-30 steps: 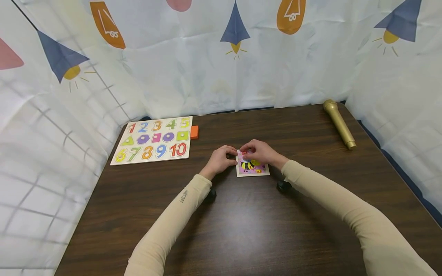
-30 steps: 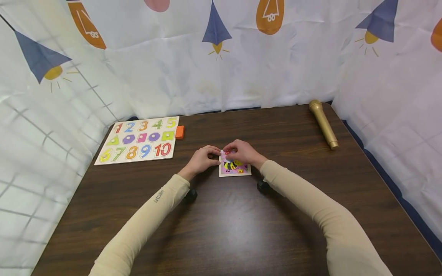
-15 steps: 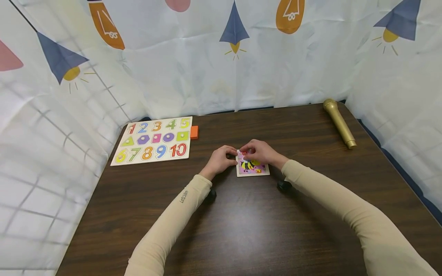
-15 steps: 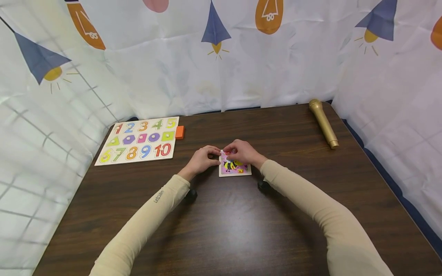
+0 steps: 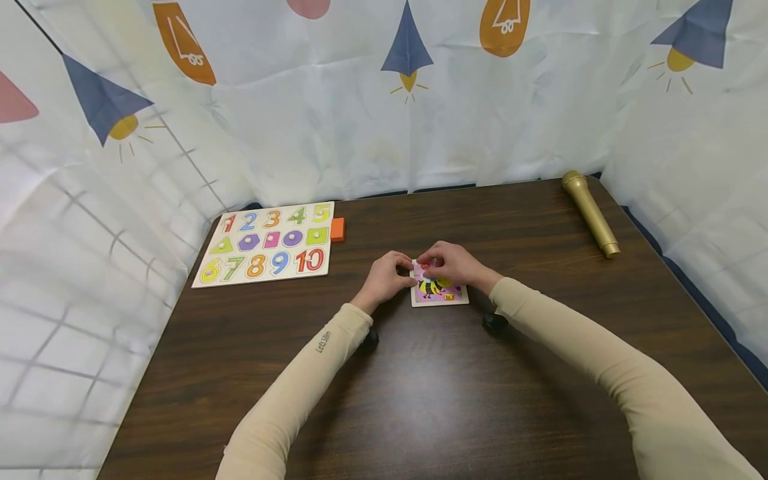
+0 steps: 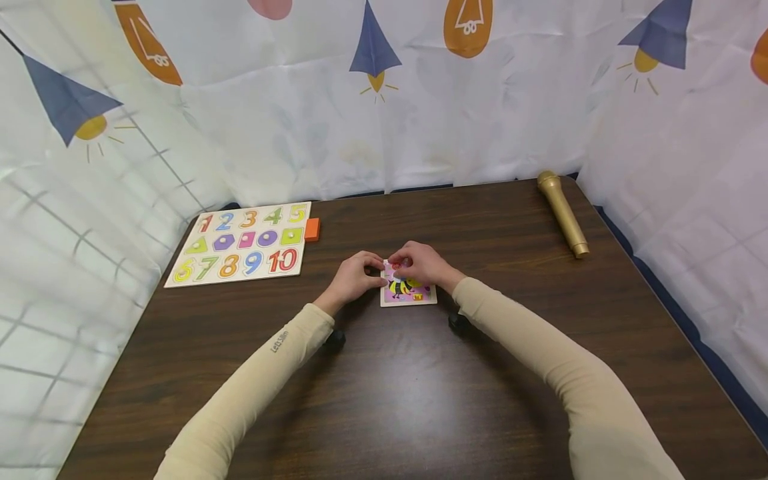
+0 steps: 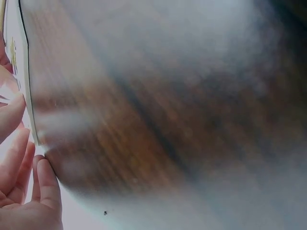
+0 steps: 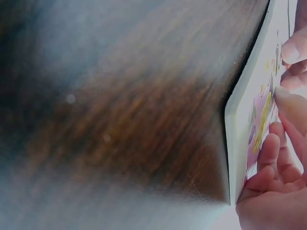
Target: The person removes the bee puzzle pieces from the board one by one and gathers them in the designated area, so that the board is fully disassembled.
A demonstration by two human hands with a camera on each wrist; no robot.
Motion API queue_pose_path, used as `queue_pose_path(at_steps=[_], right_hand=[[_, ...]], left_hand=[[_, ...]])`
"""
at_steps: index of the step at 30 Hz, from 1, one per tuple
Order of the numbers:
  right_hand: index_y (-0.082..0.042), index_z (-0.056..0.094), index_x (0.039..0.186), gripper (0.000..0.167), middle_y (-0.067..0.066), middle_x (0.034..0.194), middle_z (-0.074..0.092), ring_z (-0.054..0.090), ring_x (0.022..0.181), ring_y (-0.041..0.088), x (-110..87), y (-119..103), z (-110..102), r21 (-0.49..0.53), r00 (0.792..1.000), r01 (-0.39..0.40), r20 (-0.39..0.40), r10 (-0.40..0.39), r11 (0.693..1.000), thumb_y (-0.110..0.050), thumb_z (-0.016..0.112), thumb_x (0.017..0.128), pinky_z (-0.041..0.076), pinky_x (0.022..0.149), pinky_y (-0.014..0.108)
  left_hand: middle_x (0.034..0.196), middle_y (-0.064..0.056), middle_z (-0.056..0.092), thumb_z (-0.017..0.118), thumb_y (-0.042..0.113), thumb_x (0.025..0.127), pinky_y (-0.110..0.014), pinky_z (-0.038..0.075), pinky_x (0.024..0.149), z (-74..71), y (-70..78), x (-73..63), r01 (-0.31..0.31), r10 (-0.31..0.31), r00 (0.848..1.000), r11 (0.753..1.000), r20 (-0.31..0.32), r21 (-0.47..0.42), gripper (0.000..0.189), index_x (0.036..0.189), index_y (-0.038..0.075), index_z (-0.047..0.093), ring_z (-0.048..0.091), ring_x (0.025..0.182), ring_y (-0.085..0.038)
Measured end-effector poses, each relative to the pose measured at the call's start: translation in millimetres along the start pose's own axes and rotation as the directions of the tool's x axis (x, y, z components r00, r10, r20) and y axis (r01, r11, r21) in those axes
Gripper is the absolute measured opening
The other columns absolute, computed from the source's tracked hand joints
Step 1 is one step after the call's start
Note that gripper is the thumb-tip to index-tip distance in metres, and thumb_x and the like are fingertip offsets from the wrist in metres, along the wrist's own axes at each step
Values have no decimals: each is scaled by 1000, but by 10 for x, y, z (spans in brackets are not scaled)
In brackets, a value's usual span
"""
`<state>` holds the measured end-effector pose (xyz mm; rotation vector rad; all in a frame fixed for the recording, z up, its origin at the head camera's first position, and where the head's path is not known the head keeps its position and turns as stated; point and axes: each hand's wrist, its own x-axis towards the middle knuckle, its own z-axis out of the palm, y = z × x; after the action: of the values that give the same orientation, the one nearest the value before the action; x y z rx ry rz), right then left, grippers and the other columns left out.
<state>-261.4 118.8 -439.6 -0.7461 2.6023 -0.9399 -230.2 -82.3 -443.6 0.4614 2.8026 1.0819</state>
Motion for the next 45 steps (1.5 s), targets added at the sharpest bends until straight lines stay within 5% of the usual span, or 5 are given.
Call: queue_pose_path(at_steps=[23,37,45], right_hand=[[-11,70,123,33,6,115,60,56,96,22,-23,40,-27,-34,999,31,-11,-31,999,-22,69,92,48,83,36],[-14,69,125,33,4,118,58,55,101,21,-33,57,-105,44,1000,-15,-21,16,999,-25,67,94,46,84,37],[-14,67,127,35,8,125,56,53,107,26,-32,228,-357,57,988,-105,-105,111,993,-25,67,94,45,92,44]], left_hand=[[118,-10,62,80,13,81,-38,43,102,1,22,4,5,-5,1000,1000,6,7,25,102,1,73,56,112,-25],[116,-9,62,81,14,80,-36,43,101,5,19,-1,12,-12,1000,1000,-4,0,26,101,1,73,57,111,-25],[116,-10,62,82,14,80,-37,43,101,10,0,9,15,-15,1000,1000,-3,3,27,101,0,72,57,110,-25]])
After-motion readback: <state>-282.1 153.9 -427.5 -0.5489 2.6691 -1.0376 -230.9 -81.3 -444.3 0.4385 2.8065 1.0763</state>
